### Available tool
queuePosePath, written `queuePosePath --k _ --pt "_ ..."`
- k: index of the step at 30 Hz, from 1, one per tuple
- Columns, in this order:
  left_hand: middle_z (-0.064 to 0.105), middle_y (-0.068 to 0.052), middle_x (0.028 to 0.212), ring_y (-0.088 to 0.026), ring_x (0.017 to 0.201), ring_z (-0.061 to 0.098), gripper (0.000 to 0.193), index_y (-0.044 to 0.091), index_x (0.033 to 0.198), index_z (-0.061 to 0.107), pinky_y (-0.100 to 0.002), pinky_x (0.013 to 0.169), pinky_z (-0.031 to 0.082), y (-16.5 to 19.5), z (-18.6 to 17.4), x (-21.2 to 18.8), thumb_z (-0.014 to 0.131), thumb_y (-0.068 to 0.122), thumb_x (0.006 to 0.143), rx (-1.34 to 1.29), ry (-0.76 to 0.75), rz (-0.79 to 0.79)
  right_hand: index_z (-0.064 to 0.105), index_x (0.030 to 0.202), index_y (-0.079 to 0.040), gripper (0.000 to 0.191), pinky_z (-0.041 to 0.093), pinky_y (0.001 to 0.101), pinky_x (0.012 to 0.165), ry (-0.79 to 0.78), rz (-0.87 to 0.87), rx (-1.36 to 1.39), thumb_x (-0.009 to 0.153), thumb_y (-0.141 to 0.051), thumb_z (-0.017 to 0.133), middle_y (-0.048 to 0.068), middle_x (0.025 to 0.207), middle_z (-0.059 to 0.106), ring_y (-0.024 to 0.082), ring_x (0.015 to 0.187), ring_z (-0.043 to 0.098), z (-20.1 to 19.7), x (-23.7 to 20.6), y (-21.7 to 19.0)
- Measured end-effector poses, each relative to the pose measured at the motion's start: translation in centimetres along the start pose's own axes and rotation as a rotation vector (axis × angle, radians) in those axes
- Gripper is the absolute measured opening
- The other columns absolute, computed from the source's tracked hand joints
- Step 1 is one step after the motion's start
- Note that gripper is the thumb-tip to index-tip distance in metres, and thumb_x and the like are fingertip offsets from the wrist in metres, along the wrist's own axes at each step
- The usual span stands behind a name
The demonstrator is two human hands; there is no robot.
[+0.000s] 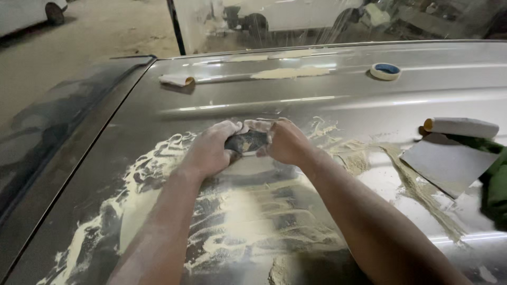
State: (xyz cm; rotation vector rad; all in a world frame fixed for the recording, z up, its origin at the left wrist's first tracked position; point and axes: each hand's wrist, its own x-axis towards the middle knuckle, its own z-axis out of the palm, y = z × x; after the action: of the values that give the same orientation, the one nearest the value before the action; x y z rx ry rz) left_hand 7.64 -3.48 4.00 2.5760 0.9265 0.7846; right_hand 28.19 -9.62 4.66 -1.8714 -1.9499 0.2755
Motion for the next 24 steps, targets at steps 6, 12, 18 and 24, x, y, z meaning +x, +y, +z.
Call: queuePosePath --k 6,12,18,24 --pt "0.062 -0.016 0.133 -0.033 0.127 0.055 0.055 0.006 0.127 0.064 -0.041 0.109 0.041 0.3 0.6 -0.1 0.075 0.004 0.074 -0.037 -0.034 0.014 0.066 0.137 -0.019 0.058 0.050 0.0424 0.108 -0.095 0.203 -0.222 0.086 -0.039 0.086 0.014 0.132 0.069 0.030 0.128 0.061 -0.5 0.2 0.9" --pt "0.068 -0.014 0.125 -0.031 0.123 0.061 0.043 0.006 0.123 0.066 -0.041 0.107 0.047 1.0 1.0 0.3 0.073 0.008 0.081 -0.037 -0.088 -0.092 0.052 0.147 -0.033 0.081 0.050 0.0408 0.105 -0.119 0.189 -0.033 0.074 -0.033 0.087 0.007 0.133 0.068 0.026 0.122 0.064 -1.0 -0.9 1.0" --pt "0.068 -0.014 0.128 -0.033 0.123 0.062 0.047 0.005 0.122 0.067 -0.042 0.111 0.045 1.1 1.7 0.7 0.067 -0.003 0.076 0.024 0.114 0.128 0.047 0.153 -0.033 0.081 0.054 0.0438 0.098 -0.070 0.200 -0.028 0.081 -0.032 0.083 0.012 0.126 0.070 0.031 0.112 0.068 -1.4 -1.2 1.1" --pt "0.065 -0.011 0.128 -0.030 0.120 0.059 0.055 0.011 0.130 0.064 -0.043 0.107 0.042 1.7 1.8 0.8 0.078 0.011 0.077 -0.023 -0.097 -0.005 0.054 0.146 -0.029 0.082 0.052 0.0409 0.103 -0.120 0.208 -0.078 0.073 -0.033 0.092 0.011 0.126 0.071 0.028 0.115 0.068 -1.6 -0.9 1.9"
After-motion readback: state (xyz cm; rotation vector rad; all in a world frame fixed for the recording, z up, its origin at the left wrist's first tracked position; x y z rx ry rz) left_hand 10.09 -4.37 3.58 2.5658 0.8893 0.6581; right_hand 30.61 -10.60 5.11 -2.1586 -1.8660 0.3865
